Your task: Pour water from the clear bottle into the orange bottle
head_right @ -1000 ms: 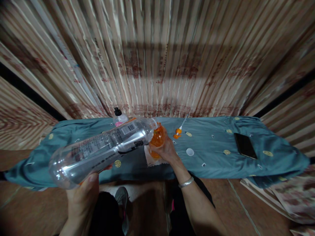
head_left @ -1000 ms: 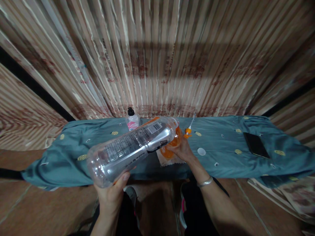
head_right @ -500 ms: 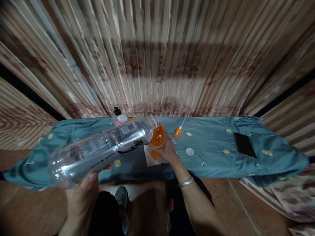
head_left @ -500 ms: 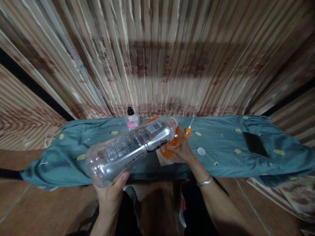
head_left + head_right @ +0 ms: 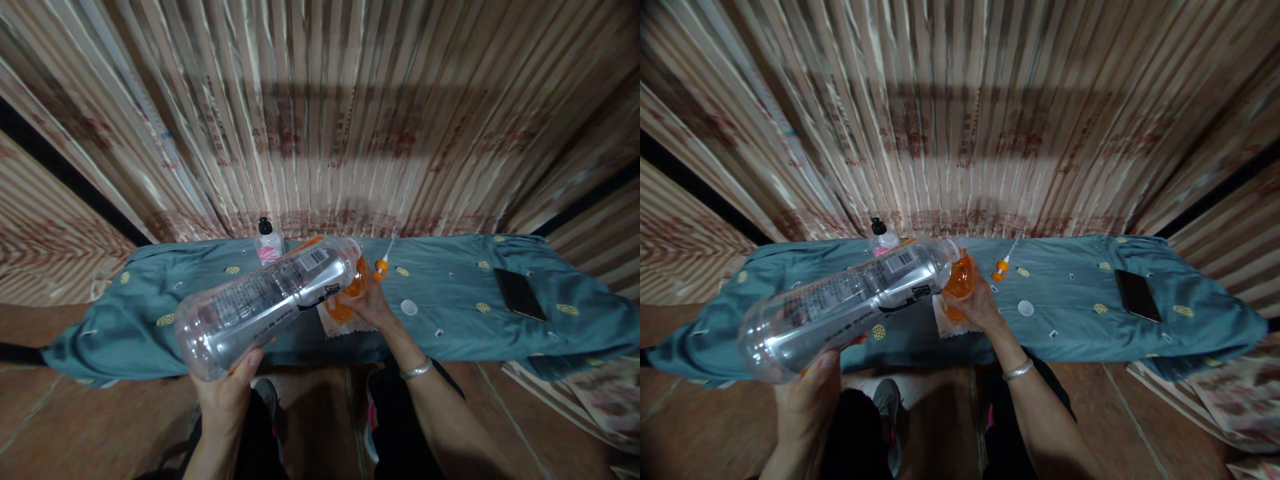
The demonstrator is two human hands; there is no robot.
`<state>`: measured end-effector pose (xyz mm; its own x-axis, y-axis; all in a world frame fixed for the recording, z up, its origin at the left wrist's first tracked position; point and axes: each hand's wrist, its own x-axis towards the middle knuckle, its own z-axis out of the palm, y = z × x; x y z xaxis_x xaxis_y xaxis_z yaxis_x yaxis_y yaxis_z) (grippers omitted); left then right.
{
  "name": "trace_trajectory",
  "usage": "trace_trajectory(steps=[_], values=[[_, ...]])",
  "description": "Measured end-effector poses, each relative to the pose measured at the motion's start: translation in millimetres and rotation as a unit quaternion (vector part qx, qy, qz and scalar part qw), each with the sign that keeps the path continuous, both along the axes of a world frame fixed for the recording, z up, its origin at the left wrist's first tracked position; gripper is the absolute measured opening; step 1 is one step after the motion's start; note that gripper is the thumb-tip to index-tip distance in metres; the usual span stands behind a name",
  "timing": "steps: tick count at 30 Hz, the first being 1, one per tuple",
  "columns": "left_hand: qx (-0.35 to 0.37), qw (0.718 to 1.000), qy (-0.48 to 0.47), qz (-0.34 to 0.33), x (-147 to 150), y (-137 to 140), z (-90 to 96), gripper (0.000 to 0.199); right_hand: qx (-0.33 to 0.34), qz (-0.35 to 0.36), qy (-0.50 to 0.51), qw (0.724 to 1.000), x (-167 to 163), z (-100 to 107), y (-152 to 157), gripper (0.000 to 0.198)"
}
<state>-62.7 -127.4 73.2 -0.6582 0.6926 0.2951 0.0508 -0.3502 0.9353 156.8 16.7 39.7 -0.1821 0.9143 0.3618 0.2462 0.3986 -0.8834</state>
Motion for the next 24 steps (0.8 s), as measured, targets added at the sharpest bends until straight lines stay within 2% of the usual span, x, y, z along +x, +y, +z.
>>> trace_trajectory(steps=[10,16,24], values=[[0.024,0.999,-0.015,-0.016,4.3,1.9,9.0,0.075,0.000,-0.007,-0.012,1.000,-0.6,3.1,-1.0,0.087],[0.011,1.000,-0.011,-0.012,2.5,-0.4,5.4,0.070,-0.006,-0.014,-0.018,1.000,-0.8,4.2,-1.5,0.088],[0.012,1.000,-0.013,-0.006,0.9,-0.2,2.8,0.073,0.007,-0.005,-0.015,1.000,-0.1,2.0,-0.1,0.086]])
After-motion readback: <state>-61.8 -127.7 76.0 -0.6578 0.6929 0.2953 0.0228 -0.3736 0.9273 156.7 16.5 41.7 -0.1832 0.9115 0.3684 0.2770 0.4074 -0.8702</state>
